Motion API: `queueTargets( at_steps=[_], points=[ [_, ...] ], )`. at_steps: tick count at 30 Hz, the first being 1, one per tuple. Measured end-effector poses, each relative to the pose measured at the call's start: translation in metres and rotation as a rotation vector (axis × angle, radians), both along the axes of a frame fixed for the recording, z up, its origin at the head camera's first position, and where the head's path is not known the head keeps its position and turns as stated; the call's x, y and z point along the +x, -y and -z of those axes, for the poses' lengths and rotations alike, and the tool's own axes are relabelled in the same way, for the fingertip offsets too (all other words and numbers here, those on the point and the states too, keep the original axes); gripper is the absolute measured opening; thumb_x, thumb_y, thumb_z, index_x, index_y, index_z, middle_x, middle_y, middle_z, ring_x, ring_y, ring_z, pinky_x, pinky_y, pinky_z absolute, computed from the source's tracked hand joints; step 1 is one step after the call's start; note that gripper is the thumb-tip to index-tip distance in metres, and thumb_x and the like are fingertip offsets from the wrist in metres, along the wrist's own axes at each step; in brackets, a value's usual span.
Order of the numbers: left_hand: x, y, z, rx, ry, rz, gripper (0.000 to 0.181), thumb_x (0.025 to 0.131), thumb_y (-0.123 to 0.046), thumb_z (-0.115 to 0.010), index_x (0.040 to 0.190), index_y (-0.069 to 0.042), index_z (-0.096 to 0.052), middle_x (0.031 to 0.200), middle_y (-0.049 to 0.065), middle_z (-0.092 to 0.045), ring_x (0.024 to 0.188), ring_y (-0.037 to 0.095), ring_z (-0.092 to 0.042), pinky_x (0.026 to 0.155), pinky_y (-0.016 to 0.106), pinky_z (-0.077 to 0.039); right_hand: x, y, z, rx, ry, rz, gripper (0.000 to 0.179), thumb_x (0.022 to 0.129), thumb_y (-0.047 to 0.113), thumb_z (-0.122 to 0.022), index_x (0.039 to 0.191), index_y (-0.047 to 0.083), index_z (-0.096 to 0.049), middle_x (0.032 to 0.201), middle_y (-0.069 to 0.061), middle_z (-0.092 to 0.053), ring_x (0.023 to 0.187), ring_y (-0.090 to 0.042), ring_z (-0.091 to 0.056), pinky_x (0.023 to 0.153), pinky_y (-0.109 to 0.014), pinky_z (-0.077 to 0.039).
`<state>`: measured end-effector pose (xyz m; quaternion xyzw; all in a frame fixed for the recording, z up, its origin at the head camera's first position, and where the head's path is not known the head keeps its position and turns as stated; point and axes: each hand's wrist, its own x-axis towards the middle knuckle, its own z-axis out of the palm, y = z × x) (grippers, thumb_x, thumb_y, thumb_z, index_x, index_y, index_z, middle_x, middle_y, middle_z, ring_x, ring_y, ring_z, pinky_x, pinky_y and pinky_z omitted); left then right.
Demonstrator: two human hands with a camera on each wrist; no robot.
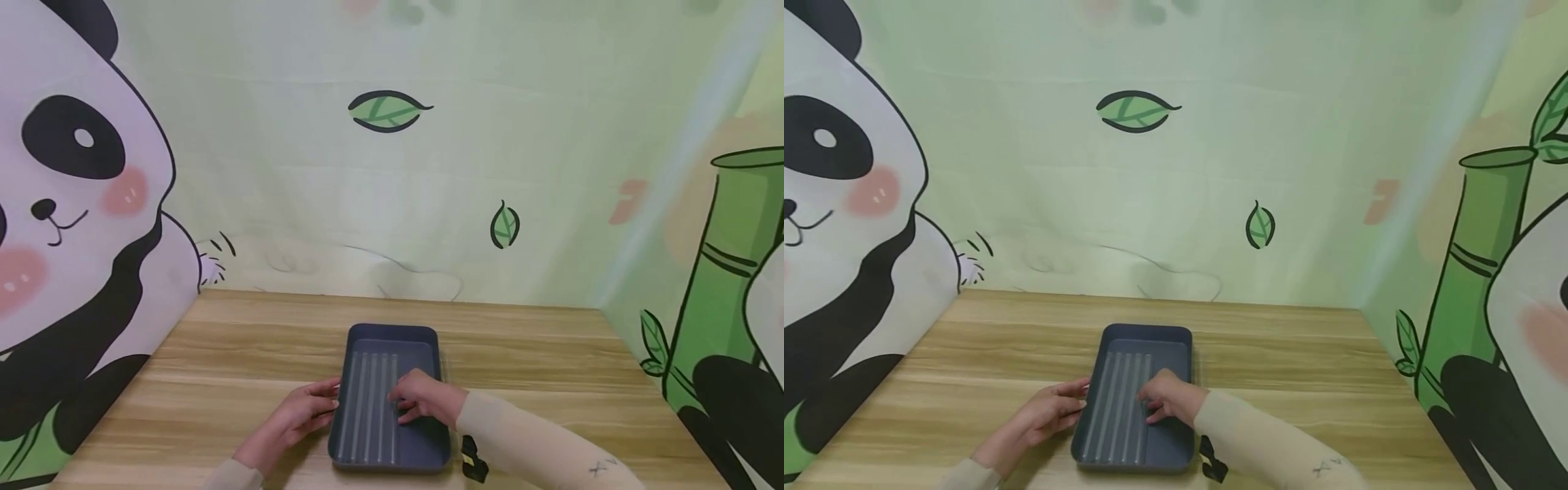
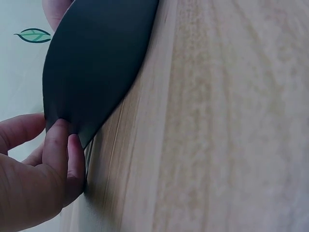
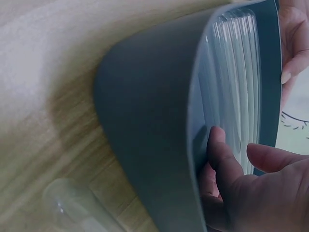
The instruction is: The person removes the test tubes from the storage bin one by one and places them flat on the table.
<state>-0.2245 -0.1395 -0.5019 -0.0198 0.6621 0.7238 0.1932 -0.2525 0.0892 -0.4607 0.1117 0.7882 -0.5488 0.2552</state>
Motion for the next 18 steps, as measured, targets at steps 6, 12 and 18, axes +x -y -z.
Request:
queueTargets(
  at_steps=[6, 12, 18],
  points=[
    [-0.001, 0.0004, 0.0009, 0.006, 0.008, -0.002, 0.062, 0.094, 0.005, -0.06, 0.152, 0.007, -0.039, 0.149, 0.028, -0.051, 0.098, 0.007, -0.066, 0.084, 0.023, -0.057, -0.0003, 0.0009, 0.0026, 0.001, -0.013, 0.007, 0.056, 0.09, -0.006, -0.066, 0.141, -0.012, -0.044, 0.138, -0.029, -0.055, 0.102, -0.033, -0.062, 0.066, -0.033, -0.062],
    [-0.001, 0.0006, -0.0004, -0.001, 0.006, 0.001, 0.063, 0.093, 0.005, -0.06, 0.152, 0.007, -0.039, 0.147, 0.027, -0.053, 0.096, 0.006, -0.066, 0.083, 0.023, -0.058, 0.0, 0.002, 0.0031, 0.009, -0.016, 0.014, 0.048, 0.09, -0.007, -0.065, 0.134, -0.012, -0.048, 0.129, -0.028, -0.057, 0.103, -0.034, -0.063, 0.069, -0.035, -0.063],
    [-0.0003, -0.0008, -0.0033, -0.02, 0.009, -0.002, 0.062, 0.093, 0.005, -0.06, 0.152, 0.007, -0.04, 0.147, 0.028, -0.053, 0.095, 0.006, -0.066, 0.082, 0.023, -0.057, 0.0007, 0.0016, 0.0004, 0.014, -0.016, 0.01, 0.045, 0.089, -0.009, -0.065, 0.132, -0.012, -0.049, 0.125, -0.027, -0.056, 0.101, -0.033, -0.062, 0.074, -0.038, -0.064]
  ],
)
